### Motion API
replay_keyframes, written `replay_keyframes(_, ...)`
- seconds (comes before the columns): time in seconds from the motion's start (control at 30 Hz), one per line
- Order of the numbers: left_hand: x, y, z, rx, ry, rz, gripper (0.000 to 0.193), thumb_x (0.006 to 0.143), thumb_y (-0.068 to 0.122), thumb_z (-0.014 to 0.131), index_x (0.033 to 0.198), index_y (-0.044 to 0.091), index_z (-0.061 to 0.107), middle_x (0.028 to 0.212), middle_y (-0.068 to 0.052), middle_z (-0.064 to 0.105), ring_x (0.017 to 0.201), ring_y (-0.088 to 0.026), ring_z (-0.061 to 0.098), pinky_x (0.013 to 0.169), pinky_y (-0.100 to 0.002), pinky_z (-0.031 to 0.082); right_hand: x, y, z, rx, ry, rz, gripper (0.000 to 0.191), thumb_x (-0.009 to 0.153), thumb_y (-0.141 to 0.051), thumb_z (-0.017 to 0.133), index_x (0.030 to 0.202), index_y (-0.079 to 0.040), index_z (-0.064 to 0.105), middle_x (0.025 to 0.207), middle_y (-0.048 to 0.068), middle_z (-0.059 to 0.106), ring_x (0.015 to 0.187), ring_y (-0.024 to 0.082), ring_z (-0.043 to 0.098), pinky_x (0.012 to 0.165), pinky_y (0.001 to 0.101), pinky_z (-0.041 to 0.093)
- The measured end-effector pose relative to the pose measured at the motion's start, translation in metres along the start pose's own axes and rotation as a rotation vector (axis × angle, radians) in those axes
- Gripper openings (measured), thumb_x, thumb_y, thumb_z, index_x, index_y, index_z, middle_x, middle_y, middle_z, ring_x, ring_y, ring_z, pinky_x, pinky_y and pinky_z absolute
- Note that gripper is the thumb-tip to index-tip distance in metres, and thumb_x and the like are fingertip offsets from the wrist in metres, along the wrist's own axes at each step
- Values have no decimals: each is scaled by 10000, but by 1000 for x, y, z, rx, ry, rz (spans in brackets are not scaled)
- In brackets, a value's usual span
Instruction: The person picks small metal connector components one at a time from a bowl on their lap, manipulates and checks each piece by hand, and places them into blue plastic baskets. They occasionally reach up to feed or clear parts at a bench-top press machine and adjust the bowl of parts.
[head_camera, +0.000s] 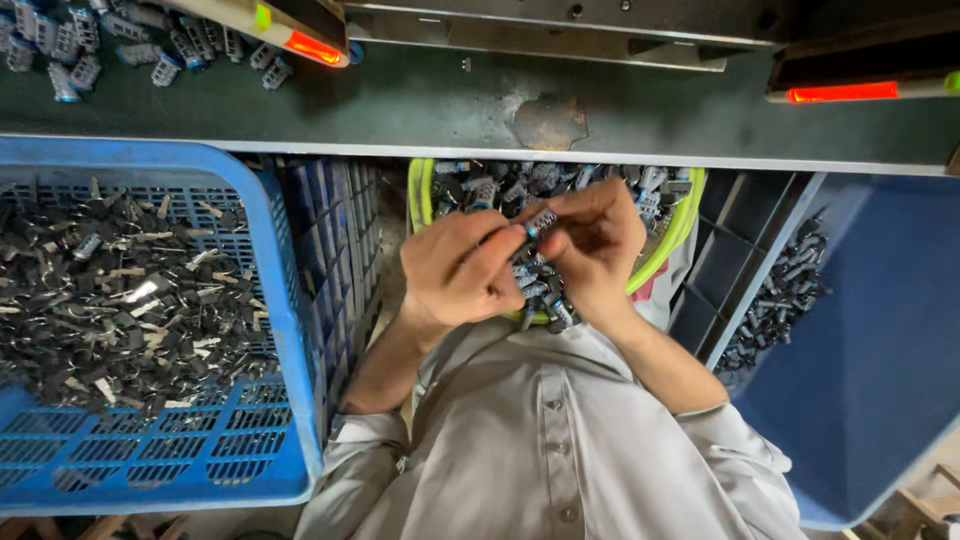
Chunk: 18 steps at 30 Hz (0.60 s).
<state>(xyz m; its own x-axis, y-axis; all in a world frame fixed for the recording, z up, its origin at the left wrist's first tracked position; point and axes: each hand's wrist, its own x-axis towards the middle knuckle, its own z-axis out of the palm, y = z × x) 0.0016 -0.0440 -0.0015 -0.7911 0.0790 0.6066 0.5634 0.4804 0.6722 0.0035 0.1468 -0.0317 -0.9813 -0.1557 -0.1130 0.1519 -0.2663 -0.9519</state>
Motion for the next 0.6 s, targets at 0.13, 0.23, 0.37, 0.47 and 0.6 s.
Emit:
replay_keyframes(0.13,-12,5,-7,80,-60,119,359,751,-15,709,1109,16,701,1045,-138,687,774,-291,681,660,-387,550,9,7,0,287,7,76,313,971,-82,748,1098,-29,468,1019,204,710,805,198,657,708,294,545)
replay_keyframes(0.23,-18,10,-13,0,99,40,208,822,27,696,1029,46,697,1026,-91,677,769,-281,692,672,-388,587,21,-6,0,383,32,146,314,992,-13,737,1103,-44,445,991,192,692,818,221,660,708,313,552)
replay_keyframes(0.37,-17,7,-10,-575,138,-400,338,997,353,700,916,30,645,983,-140,651,745,-226,634,638,-313,523,59,-48,-4,-31,-49,-209,319,937,116,666,1105,-37,441,952,142,699,767,218,660,665,323,586)
replay_keyframes(0.47,-15,4,-4,-966,176,-518,510,1032,442,661,747,32,556,901,-146,632,634,-168,583,533,-264,496,108,-67,-7,-466,-35,-680,269,969,185,589,1149,10,493,985,161,675,848,281,691,752,389,602)
replay_keyframes(0.6,-16,4,0,-898,132,-474,491,1029,380,658,721,22,522,839,-161,634,614,-159,567,515,-249,445,159,-50,-19,-1430,134,-830,221,809,-10,783,773,-66,572,642,112,572,552,308,541,575,460,441)
